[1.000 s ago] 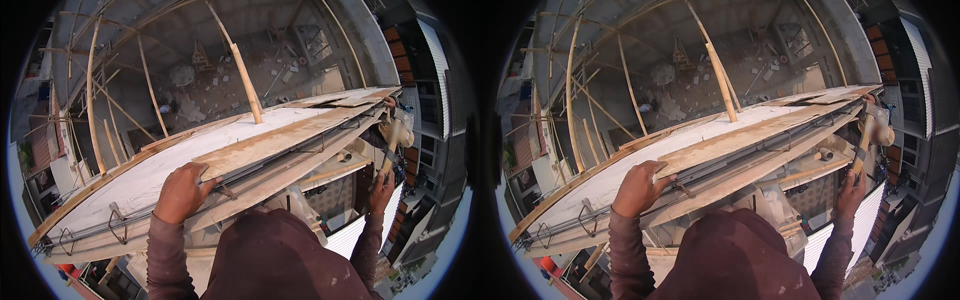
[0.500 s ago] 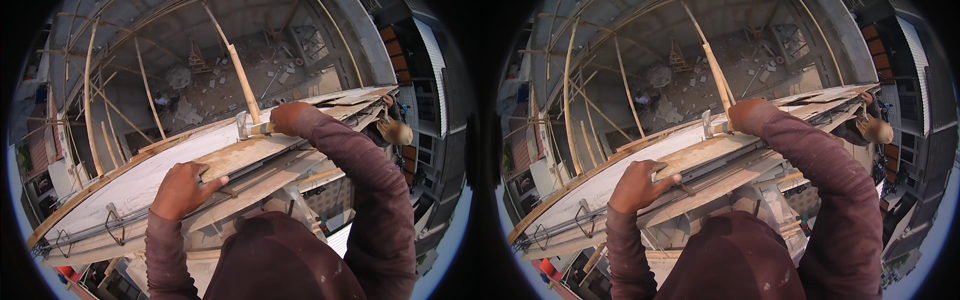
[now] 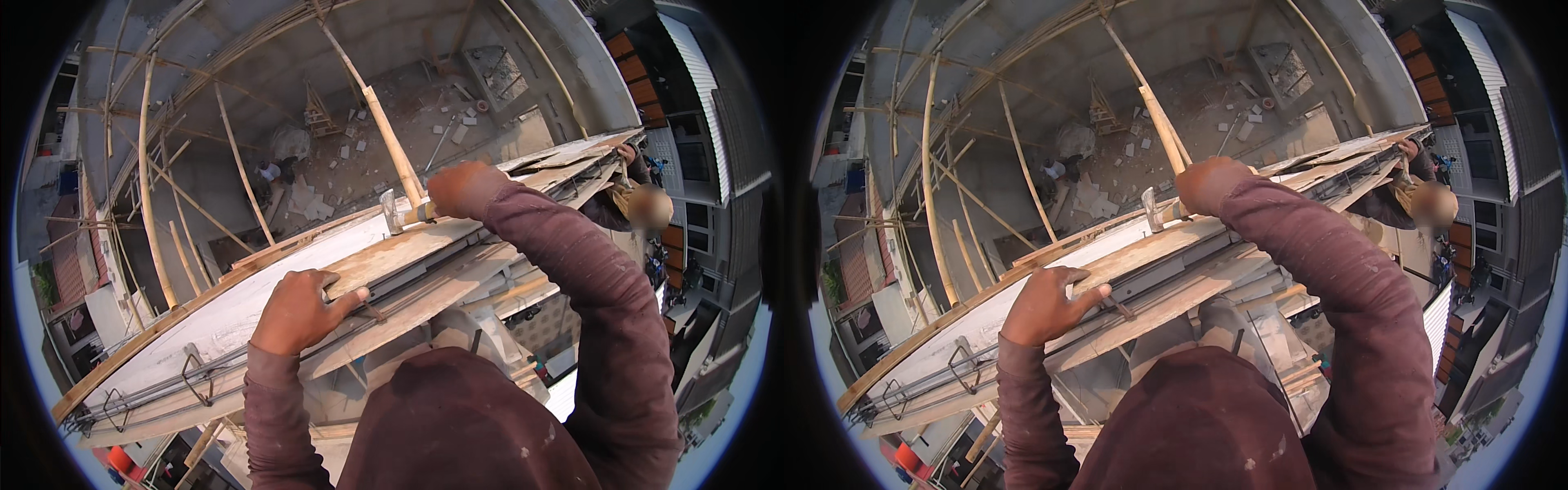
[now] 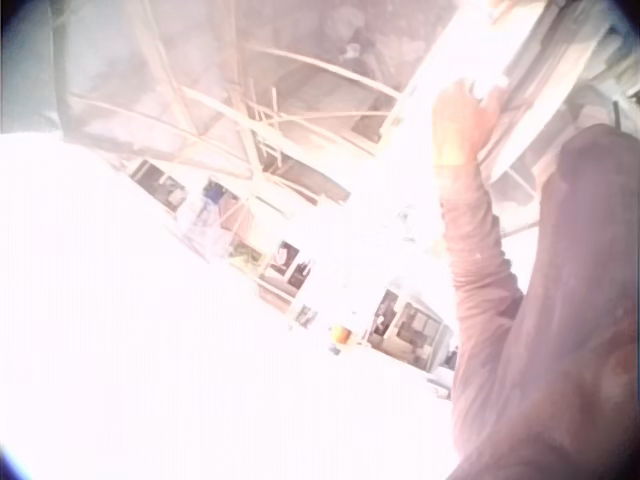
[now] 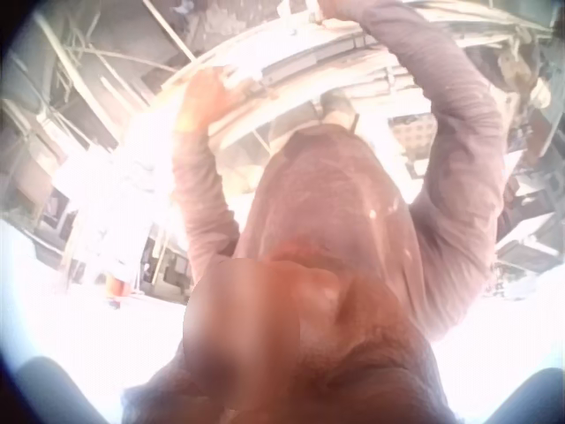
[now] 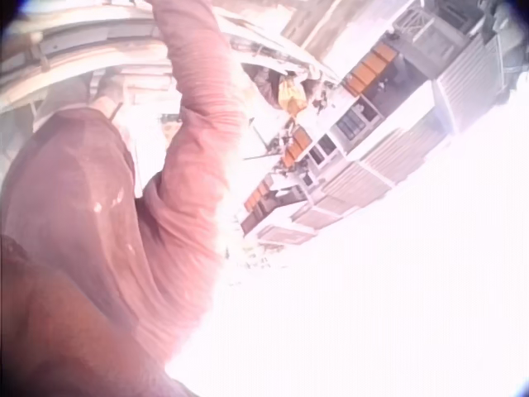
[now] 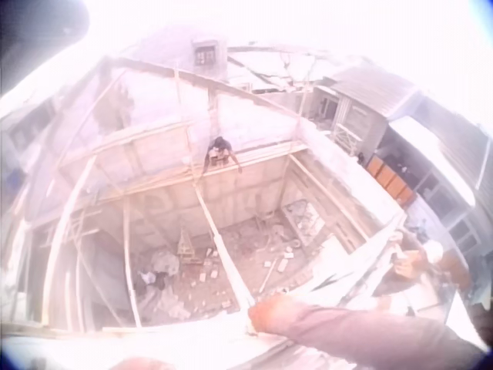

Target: The person applies mortar to a concrete wall and secures a curved wooden board using nails and a hatchet, then assists another worker in lifting and placing a long rebar cage onto the formwork.

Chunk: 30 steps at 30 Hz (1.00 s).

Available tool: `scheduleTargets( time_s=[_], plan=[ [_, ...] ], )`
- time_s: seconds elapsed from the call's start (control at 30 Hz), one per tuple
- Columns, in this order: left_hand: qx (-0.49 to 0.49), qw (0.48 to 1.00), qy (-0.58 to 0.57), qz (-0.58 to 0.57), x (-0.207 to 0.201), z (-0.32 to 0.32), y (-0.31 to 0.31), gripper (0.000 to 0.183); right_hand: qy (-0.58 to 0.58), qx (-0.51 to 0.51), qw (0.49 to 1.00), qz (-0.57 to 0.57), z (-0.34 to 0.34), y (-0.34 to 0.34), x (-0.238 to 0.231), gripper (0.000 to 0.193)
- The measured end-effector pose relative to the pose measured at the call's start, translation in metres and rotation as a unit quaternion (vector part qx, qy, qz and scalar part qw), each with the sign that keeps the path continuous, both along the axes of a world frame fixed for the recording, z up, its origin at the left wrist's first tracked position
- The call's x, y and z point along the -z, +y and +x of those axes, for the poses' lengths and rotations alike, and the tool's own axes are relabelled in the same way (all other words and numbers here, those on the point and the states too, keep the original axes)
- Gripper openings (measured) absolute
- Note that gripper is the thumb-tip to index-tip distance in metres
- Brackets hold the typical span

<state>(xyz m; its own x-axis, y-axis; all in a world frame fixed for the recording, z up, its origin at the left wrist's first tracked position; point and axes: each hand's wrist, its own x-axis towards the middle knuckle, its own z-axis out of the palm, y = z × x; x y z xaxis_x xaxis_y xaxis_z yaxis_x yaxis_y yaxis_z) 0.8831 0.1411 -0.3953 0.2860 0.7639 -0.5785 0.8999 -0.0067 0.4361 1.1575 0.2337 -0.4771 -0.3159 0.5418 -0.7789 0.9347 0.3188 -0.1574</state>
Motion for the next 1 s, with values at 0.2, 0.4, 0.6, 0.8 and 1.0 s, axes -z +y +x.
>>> scheduleTargets(
  time_s=[0.2,0.4,0.6,0.8,1.0],
  plan=[
    [0.023,0.999,0.03,-0.011,0.002,-0.006,-0.001,0.065,0.03,0.094,0.993,0.066,0.028,-0.016,-0.015,0.035],
    [0.021,1.0,0.002,0.009,-0.004,0.001,-0.008,0.092,0.142,0.294,0.909,0.258,0.091,-0.094,-0.031,0.04],
    [0.08,0.995,0.031,0.048,-0.019,0.018,-0.011,0.093,0.25,0.454,0.777,0.357,0.121,-0.188,-0.051,0.035],
    [0.267,0.943,0.065,0.187,-0.028,0.066,-0.027,0.113,0.274,0.549,0.675,0.411,0.145,-0.261,-0.057,0.035],
    [0.291,0.919,0.122,0.237,-0.002,0.065,-0.047,0.125,0.219,0.616,0.618,0.436,0.148,-0.308,-0.042,0.041]
  ],
)
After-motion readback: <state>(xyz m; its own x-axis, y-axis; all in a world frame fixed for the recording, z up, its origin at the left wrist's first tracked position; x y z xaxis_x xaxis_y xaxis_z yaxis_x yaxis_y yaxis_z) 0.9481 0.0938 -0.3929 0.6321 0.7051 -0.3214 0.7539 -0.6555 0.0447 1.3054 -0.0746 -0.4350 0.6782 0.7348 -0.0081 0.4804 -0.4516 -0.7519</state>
